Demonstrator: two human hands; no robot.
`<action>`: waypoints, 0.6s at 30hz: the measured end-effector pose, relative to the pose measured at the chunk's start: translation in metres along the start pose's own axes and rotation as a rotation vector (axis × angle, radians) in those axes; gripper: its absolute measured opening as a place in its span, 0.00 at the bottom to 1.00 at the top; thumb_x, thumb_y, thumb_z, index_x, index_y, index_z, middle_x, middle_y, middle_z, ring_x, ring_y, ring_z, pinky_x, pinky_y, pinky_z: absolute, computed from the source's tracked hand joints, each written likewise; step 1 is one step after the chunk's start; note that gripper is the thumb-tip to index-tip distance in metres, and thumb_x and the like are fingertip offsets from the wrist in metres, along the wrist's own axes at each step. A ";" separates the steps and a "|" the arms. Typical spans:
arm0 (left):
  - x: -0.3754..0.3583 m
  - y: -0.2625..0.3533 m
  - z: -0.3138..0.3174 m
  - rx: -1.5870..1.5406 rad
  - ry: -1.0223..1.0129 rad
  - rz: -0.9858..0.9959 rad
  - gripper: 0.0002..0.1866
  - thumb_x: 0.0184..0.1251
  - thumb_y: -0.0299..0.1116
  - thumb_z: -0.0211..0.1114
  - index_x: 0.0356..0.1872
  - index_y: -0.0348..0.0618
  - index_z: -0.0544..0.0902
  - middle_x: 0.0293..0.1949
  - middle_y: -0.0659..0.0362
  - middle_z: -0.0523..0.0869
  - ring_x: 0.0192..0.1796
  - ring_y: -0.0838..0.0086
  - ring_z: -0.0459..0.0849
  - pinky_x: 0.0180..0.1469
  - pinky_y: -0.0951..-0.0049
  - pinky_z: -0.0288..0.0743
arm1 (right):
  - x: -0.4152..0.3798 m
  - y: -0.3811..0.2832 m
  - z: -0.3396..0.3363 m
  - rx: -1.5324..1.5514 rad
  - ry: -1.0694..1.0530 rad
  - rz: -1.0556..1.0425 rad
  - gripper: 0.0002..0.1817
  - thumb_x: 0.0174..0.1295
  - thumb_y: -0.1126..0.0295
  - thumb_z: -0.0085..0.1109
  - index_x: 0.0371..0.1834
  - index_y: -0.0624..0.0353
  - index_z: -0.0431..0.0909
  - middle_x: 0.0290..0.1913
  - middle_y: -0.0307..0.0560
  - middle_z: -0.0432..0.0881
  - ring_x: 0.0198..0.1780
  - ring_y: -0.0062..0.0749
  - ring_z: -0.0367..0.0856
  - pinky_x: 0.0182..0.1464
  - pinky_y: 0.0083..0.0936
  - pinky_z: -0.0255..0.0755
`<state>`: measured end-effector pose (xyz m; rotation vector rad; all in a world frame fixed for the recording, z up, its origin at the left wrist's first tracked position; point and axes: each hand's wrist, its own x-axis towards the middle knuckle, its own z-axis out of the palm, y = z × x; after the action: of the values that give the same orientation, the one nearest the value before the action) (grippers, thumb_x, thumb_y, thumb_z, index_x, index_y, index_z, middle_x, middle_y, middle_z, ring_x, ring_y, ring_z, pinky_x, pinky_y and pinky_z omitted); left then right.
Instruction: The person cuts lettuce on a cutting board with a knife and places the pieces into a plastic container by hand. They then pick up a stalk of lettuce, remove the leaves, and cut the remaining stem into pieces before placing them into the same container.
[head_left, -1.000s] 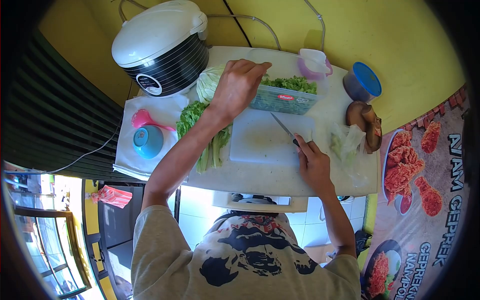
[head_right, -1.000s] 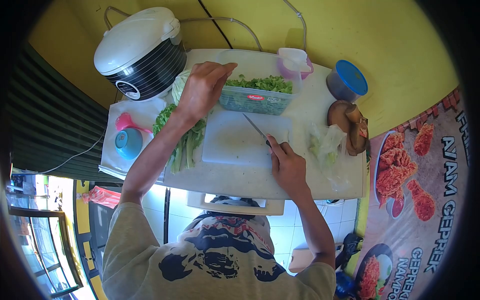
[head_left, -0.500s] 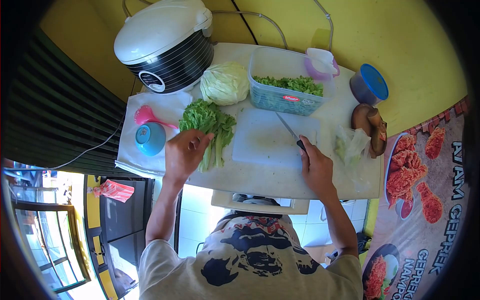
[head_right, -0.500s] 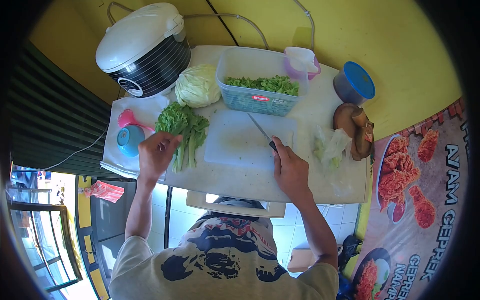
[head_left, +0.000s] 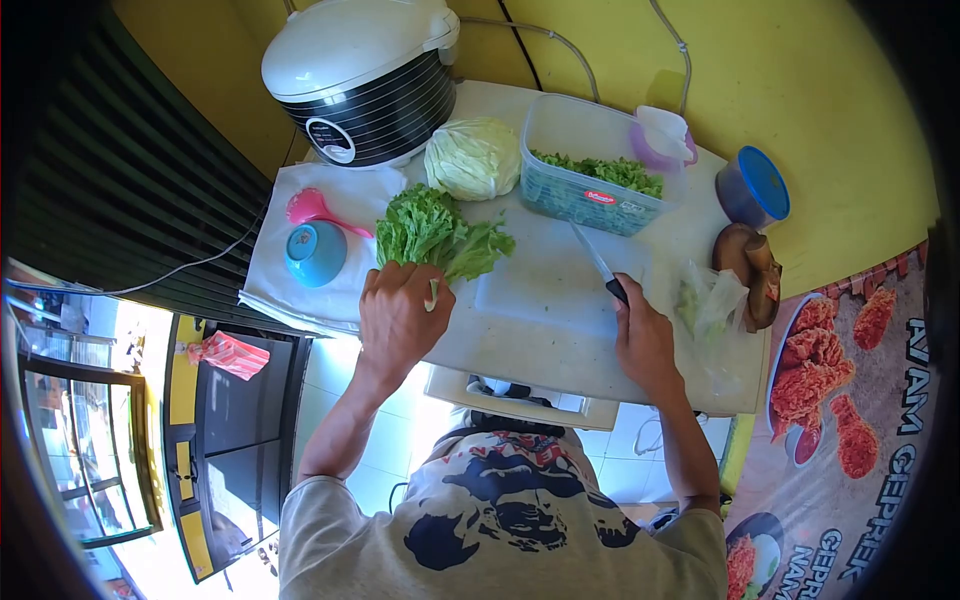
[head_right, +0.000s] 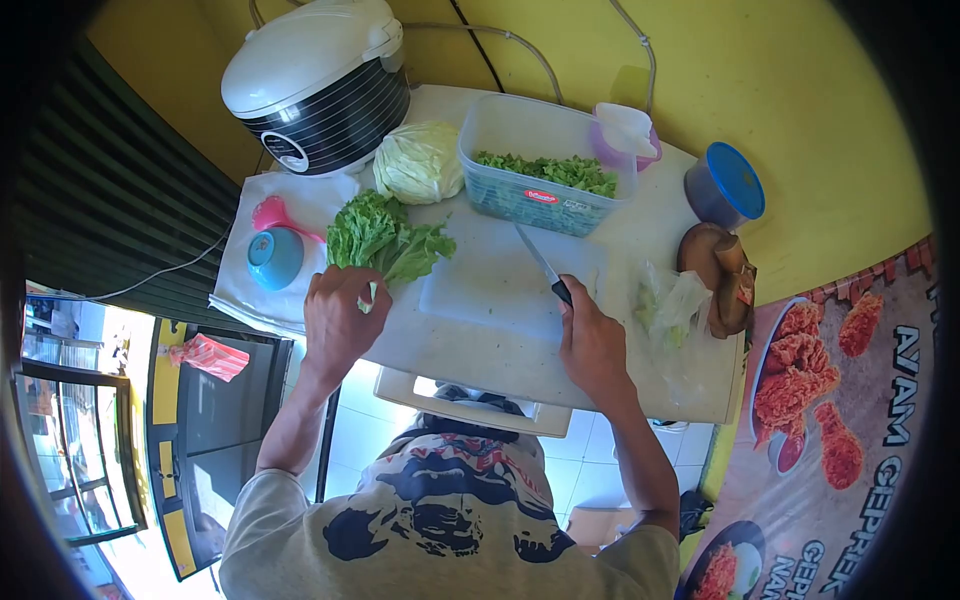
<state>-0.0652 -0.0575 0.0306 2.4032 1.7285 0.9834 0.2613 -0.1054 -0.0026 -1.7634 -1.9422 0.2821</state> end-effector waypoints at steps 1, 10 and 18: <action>0.005 0.001 -0.005 -0.031 0.055 0.035 0.04 0.62 0.27 0.72 0.36 0.41 0.88 0.27 0.53 0.85 0.29 0.55 0.82 0.47 0.56 0.78 | -0.001 0.000 -0.002 0.028 -0.018 0.028 0.19 0.78 0.73 0.56 0.69 0.55 0.71 0.45 0.56 0.90 0.35 0.57 0.89 0.35 0.47 0.81; 0.017 0.022 -0.008 -0.623 -0.168 -0.034 0.07 0.78 0.27 0.68 0.49 0.35 0.88 0.43 0.49 0.92 0.44 0.62 0.91 0.46 0.66 0.82 | 0.005 -0.008 -0.016 0.573 0.152 0.013 0.22 0.71 0.69 0.71 0.64 0.62 0.76 0.39 0.40 0.86 0.25 0.20 0.72 0.30 0.22 0.66; 0.022 0.055 0.021 -0.754 -0.323 -0.050 0.09 0.74 0.32 0.74 0.46 0.37 0.91 0.39 0.58 0.94 0.41 0.79 0.87 0.49 0.71 0.77 | 0.009 -0.035 -0.022 0.698 -0.092 -0.162 0.24 0.63 0.68 0.80 0.59 0.64 0.84 0.42 0.43 0.88 0.37 0.20 0.81 0.42 0.20 0.75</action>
<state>-0.0037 -0.0528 0.0444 1.8782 1.0420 0.9443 0.2416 -0.1052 0.0346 -1.1463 -1.7319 0.8731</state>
